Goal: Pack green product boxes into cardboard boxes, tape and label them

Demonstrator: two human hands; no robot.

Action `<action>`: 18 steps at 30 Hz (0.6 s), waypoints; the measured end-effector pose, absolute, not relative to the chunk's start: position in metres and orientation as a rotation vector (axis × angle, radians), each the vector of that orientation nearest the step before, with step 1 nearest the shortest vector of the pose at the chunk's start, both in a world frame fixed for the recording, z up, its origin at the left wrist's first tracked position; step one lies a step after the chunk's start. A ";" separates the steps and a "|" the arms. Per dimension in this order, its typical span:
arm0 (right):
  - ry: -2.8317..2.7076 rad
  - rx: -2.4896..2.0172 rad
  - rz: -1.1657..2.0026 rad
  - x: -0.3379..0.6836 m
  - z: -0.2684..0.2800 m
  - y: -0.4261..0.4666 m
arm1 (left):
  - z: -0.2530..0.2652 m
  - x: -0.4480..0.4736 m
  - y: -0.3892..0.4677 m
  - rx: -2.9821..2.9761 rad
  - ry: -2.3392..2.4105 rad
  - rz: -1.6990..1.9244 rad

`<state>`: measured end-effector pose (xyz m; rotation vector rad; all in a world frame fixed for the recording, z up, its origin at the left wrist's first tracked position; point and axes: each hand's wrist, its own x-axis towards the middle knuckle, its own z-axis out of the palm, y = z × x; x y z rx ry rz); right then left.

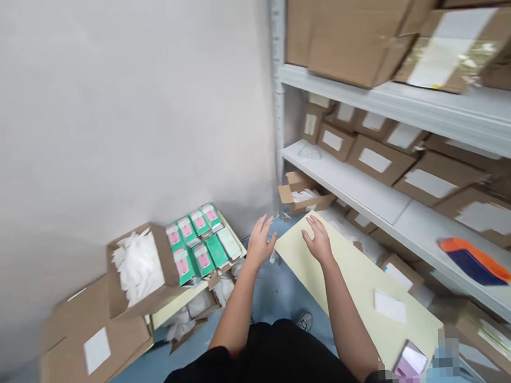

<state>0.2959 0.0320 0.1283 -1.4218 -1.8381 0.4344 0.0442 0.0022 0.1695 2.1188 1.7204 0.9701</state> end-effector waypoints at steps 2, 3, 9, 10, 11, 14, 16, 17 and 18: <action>-1.914 -1.341 0.500 0.242 0.128 0.038 | 0.164 -0.006 -0.008 2.030 1.809 1.011; -1.951 -1.304 0.531 0.214 0.128 0.039 | 0.160 -0.033 -0.015 1.981 1.853 1.035; -2.161 -1.093 0.683 0.051 0.115 0.039 | 0.107 -0.187 -0.057 1.569 2.147 1.107; -2.189 -1.068 0.717 0.026 0.110 0.037 | 0.093 -0.207 -0.065 1.498 2.176 1.094; -2.212 -1.053 0.756 0.001 0.104 0.035 | 0.080 -0.225 -0.072 1.435 2.194 1.076; -2.243 -1.043 0.894 -0.068 0.080 0.027 | 0.040 -0.262 -0.096 1.273 2.208 0.929; -2.242 -1.054 1.009 -0.108 0.060 0.018 | 0.019 -0.276 -0.113 1.137 2.220 0.772; -2.235 -1.066 1.081 -0.125 0.049 0.013 | 0.010 -0.280 -0.121 1.082 2.215 0.713; -2.223 -1.086 1.166 -0.141 0.038 0.007 | 0.003 -0.282 -0.128 1.049 2.208 0.679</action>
